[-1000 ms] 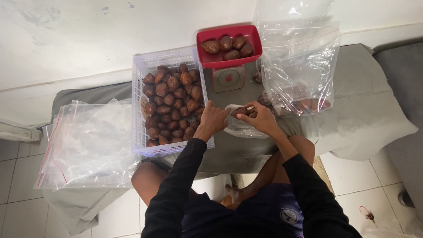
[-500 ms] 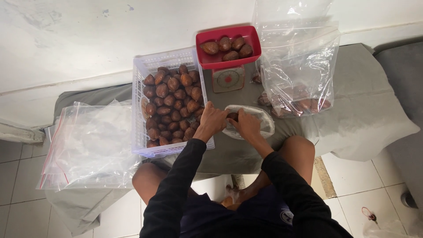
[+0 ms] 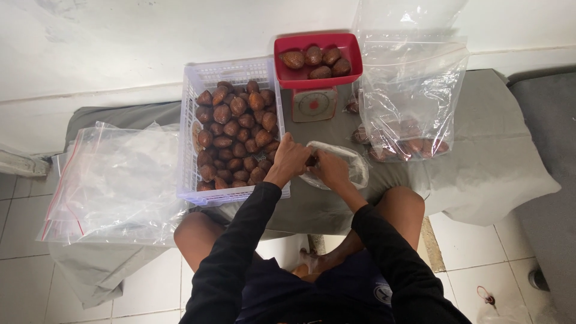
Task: The person transfers brown, oval-shaped fruits from a red weighing tray into a clear plastic bag. After filling the bag, they seal it by pressing the zip-lock closure shut and set the sealed bag aside.
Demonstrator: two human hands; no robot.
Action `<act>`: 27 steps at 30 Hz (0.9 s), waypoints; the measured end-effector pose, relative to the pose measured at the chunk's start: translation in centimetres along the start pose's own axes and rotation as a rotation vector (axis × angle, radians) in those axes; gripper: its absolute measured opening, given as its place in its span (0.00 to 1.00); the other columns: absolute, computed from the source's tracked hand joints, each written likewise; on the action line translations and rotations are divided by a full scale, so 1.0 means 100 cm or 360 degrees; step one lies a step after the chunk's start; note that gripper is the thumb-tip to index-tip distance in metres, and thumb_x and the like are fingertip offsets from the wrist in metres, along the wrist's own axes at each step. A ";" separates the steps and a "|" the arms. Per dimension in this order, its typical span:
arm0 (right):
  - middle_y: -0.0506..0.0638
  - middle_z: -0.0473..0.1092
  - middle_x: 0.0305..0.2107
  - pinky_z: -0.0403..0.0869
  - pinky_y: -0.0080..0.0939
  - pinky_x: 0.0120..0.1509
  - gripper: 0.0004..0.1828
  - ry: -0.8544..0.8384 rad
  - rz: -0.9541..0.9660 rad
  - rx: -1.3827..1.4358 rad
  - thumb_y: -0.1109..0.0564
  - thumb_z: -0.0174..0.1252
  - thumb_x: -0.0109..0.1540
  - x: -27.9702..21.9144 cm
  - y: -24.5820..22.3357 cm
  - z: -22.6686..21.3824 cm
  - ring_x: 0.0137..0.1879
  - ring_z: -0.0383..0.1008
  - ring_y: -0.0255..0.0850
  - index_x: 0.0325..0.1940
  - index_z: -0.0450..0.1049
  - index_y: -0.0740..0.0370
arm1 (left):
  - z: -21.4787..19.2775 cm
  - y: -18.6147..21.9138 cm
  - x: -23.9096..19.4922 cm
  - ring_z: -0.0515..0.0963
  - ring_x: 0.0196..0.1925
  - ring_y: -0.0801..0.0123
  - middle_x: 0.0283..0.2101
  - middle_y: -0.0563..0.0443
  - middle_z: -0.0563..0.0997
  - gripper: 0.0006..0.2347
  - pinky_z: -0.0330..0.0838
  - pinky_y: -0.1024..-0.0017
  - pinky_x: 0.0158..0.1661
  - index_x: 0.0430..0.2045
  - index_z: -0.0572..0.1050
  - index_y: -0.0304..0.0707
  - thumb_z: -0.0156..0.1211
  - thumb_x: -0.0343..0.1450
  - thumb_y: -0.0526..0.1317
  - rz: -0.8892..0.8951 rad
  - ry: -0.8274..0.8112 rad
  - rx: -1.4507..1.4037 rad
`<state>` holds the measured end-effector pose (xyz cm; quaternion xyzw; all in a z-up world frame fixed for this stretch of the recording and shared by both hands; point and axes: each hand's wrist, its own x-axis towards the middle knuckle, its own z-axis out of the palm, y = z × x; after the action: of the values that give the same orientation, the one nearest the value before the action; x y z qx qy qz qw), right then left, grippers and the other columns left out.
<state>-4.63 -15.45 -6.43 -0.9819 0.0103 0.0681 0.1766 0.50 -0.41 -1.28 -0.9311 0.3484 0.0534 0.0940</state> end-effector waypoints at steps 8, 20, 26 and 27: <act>0.53 0.80 0.43 0.77 0.63 0.55 0.13 -0.0192 -0.0267 -0.0125 0.50 0.60 0.63 -0.011 -0.010 -0.069 0.52 0.80 0.57 0.50 0.78 0.52 | 0.003 -0.004 0.002 0.87 0.37 0.62 0.31 0.54 0.87 0.18 0.56 0.61 0.53 0.44 0.80 0.53 0.70 0.63 0.52 -0.0010 0.0029 -0.0106; 0.45 0.79 0.36 0.77 0.56 0.47 0.09 0.0658 -0.0295 0.0115 0.47 0.67 0.64 0.117 -0.003 -0.217 0.44 0.80 0.49 0.45 0.81 0.47 | -0.019 -0.004 -0.012 0.87 0.34 0.62 0.27 0.53 0.86 0.15 0.59 0.61 0.53 0.35 0.83 0.54 0.73 0.57 0.52 0.0018 0.0173 -0.0281; 0.44 0.79 0.36 0.75 0.55 0.49 0.18 0.0390 -0.0132 -0.0032 0.37 0.70 0.58 0.162 -0.021 -0.227 0.48 0.78 0.48 0.44 0.83 0.48 | -0.008 -0.004 -0.007 0.78 0.24 0.60 0.20 0.54 0.82 0.12 0.57 0.62 0.47 0.30 0.82 0.55 0.69 0.56 0.49 0.0083 0.0327 -0.0273; 0.48 0.80 0.37 0.75 0.61 0.53 0.21 0.0333 -0.0127 -0.0097 0.39 0.71 0.58 0.166 -0.025 -0.227 0.50 0.79 0.52 0.49 0.82 0.50 | -0.010 -0.003 -0.007 0.86 0.32 0.61 0.24 0.54 0.85 0.15 0.61 0.61 0.51 0.31 0.83 0.56 0.73 0.53 0.51 0.0013 0.0301 -0.0308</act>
<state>14.86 -20.98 13.24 -0.9881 -0.0126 -0.0416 0.1473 0.21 0.08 -0.14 -0.9353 0.3527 -0.0009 -0.0299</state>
